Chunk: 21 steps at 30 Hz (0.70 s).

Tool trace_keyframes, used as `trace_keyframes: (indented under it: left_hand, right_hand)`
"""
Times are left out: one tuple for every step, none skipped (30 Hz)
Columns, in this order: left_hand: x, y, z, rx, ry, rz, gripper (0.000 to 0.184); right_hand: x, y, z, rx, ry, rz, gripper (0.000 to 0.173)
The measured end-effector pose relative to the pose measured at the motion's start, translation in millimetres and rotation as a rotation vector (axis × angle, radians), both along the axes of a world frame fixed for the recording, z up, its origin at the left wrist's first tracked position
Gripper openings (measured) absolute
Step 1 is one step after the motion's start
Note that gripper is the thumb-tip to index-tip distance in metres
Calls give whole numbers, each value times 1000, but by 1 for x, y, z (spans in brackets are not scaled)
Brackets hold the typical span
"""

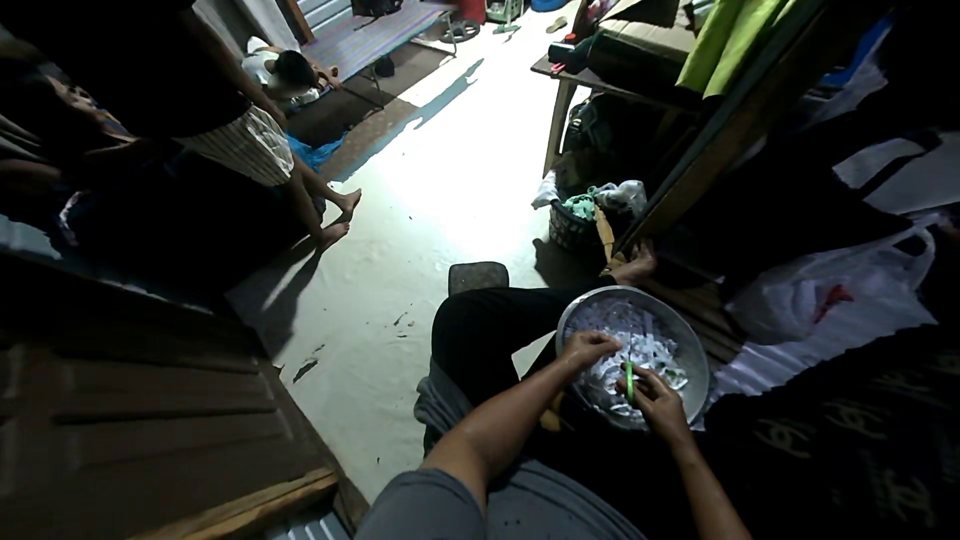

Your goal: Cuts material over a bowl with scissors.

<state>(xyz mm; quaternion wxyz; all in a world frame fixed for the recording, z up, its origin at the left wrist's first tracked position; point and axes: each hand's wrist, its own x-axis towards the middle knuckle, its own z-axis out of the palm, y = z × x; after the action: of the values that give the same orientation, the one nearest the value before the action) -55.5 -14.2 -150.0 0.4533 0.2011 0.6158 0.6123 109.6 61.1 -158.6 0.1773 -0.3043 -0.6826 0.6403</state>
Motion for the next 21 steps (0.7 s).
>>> trace_keyframes:
  left_hand:
    - [0,0,0,0,-2,3,16]
    - [0,0,-1,3,-2,5,16]
    - [0,0,-1,5,-3,6,16]
    - [0,0,-1,5,-4,5,17]
    - [0,0,0,3,-4,3,17]
    - [0,0,0,0,-4,-1,17]
    - [0,0,-1,-2,1,-8,17]
    - [0,1,-2,-4,7,-10,17]
    - [-1,1,-2,-8,12,-12,17]
    - [-1,2,-2,-12,16,-16,17]
    - [-1,2,-1,-18,22,-17,18]
    - [0,2,-1,-23,26,-18,18]
    - [0,1,-1,-31,27,-14,19]
    - [1,0,-1,-36,30,-9,19]
    - [1,-1,0,-44,29,-8,20]
    - [1,-1,2,-54,30,-7,20]
    - [0,0,1,-63,33,-9,20]
    - [0,1,0,-67,40,-11,20]
    - [-1,1,-1,-71,47,-18,20]
    - [-1,0,-2,-73,56,-19,20]
    - [-1,0,-3,-72,62,-18,20]
  right_hand:
    - [0,0,0,-1,2,0,40]
    - [0,0,0,1,0,2,40]
    - [0,0,-1,2,0,3,40]
    - [0,0,-1,6,-2,3,41]
    - [0,0,-1,5,-4,4,41]
    - [0,0,-1,3,-4,1,40]
    - [0,0,-1,1,-6,-3,40]
    - [0,0,0,0,-10,-5,39]
    - [0,0,0,-1,-16,-5,40]
    - [0,1,1,-5,-24,-6,40]
    - [0,1,1,-6,-28,-11,40]
    - [0,1,1,-4,-33,-11,40]
    - [0,1,1,-1,-41,-9,40]
    - [0,0,1,5,-50,-9,41]
    - [0,0,1,8,-54,-8,41]
    - [0,0,0,12,-51,-14,41]
    - [-1,0,0,13,-48,-21,40]
    - [-2,0,0,7,-48,-22,39]
    - [-2,0,0,0,-54,-23,39]
    - [-2,0,0,-10,-62,-25,39]
    - [-2,0,-1,-13,-67,-26,39]
